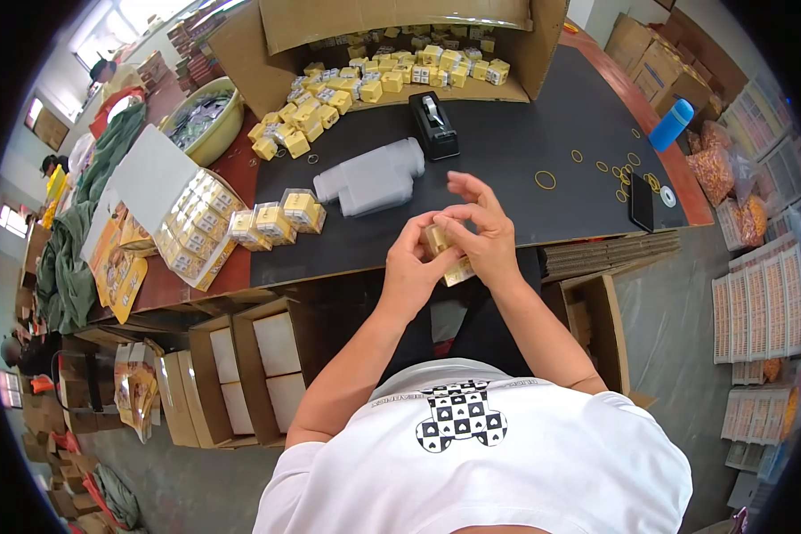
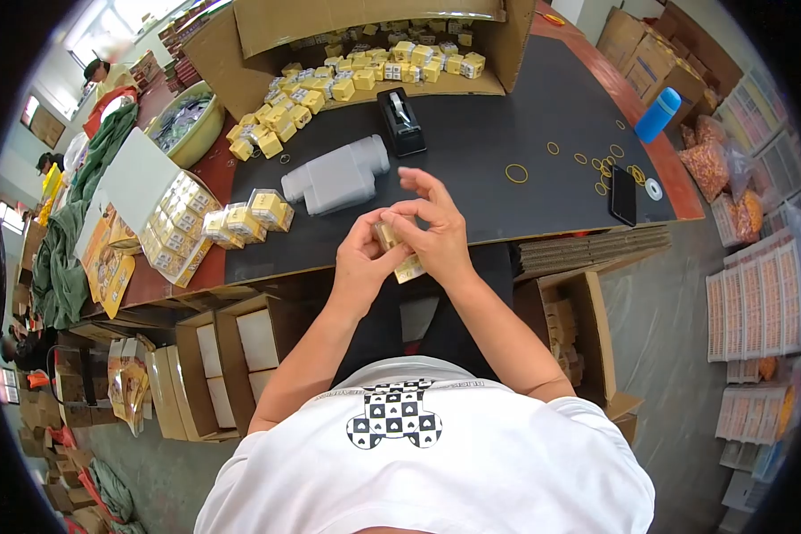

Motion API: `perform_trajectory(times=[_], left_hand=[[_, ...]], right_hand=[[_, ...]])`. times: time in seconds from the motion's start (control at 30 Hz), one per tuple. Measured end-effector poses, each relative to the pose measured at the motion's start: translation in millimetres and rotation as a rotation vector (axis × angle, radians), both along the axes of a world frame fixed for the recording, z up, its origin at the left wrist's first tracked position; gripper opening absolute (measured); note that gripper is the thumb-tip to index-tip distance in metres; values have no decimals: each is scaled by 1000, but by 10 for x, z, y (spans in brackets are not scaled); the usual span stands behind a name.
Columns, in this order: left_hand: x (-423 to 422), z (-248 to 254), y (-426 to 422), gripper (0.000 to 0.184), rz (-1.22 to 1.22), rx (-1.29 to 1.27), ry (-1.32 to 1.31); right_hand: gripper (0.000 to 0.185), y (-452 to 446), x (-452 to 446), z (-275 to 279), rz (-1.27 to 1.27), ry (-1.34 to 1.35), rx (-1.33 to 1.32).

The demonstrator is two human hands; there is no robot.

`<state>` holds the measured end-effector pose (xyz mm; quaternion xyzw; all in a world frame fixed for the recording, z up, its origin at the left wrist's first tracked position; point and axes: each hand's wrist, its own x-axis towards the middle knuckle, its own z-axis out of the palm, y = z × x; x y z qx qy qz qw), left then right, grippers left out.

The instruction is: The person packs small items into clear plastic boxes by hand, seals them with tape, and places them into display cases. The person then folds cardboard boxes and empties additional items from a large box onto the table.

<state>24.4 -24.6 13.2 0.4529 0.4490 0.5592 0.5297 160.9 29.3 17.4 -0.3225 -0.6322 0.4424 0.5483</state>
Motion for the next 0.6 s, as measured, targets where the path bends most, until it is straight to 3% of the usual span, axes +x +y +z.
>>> perform_trajectory(times=[0.07, 0.2, 0.37, 0.57, 0.6], left_hand=[[4, -8, -37, 51, -4, -24, -21], [-1, 34, -66, 54, 137, 241, 388], [106, 48, -133, 55, 339, 455, 517], [-70, -55, -28, 56, 282, 440, 544], [-75, -71, -21, 56, 320, 478, 622]], right_hand=[[9, -45, -24, -5, 6, 31, -27], [31, -144, -68, 82, 40, 247, -396], [53, -39, -40, 83, 178, 526, -691], [64, -149, -54, 115, 146, 483, -648], [64, -207, -54, 125, 93, 284, -497]])
